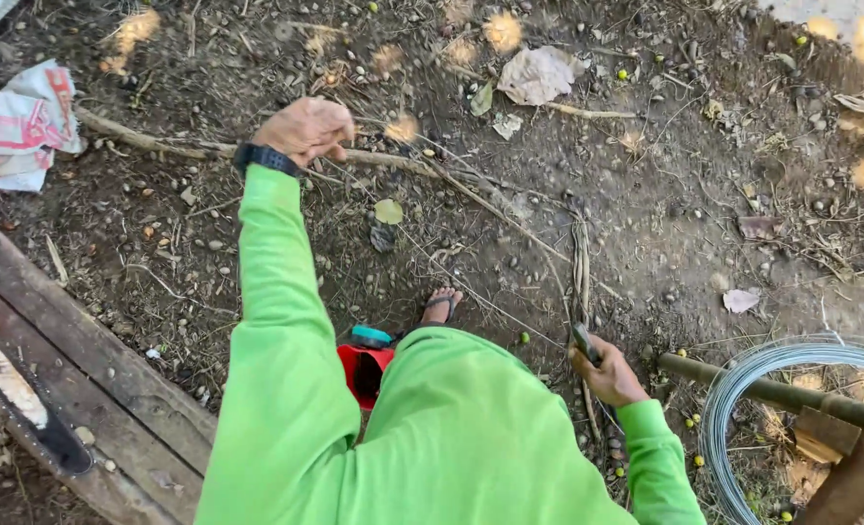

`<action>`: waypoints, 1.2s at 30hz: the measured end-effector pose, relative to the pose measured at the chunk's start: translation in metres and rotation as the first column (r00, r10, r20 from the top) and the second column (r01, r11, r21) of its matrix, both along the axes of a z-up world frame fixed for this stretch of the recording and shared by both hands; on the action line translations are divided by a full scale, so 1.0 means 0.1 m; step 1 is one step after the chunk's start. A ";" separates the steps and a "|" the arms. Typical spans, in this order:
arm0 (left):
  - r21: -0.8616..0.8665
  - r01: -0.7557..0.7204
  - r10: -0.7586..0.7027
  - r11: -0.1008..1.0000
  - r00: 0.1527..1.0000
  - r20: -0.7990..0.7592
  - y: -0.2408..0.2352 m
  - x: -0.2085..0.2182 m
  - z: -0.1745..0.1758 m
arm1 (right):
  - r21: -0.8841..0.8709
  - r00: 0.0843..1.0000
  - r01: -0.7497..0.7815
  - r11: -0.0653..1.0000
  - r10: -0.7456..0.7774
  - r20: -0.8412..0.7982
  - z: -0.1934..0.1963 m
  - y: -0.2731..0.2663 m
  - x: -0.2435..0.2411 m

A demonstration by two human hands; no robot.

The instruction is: The recorder prepares lengths of wire by unspooling it from a coil and using pliers to cut it.

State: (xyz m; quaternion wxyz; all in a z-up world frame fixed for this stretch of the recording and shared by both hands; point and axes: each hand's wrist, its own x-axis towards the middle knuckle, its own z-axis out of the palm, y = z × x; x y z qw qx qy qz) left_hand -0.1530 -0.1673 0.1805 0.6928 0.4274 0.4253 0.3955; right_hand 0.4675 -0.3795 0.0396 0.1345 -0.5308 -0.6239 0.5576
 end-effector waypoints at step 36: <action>0.188 -0.561 0.458 0.806 0.794 0.400 0.24 0.77 0.35 | -0.062 0.924 0.181 0.982 -0.191 -0.332 0.29 0.83 -1.00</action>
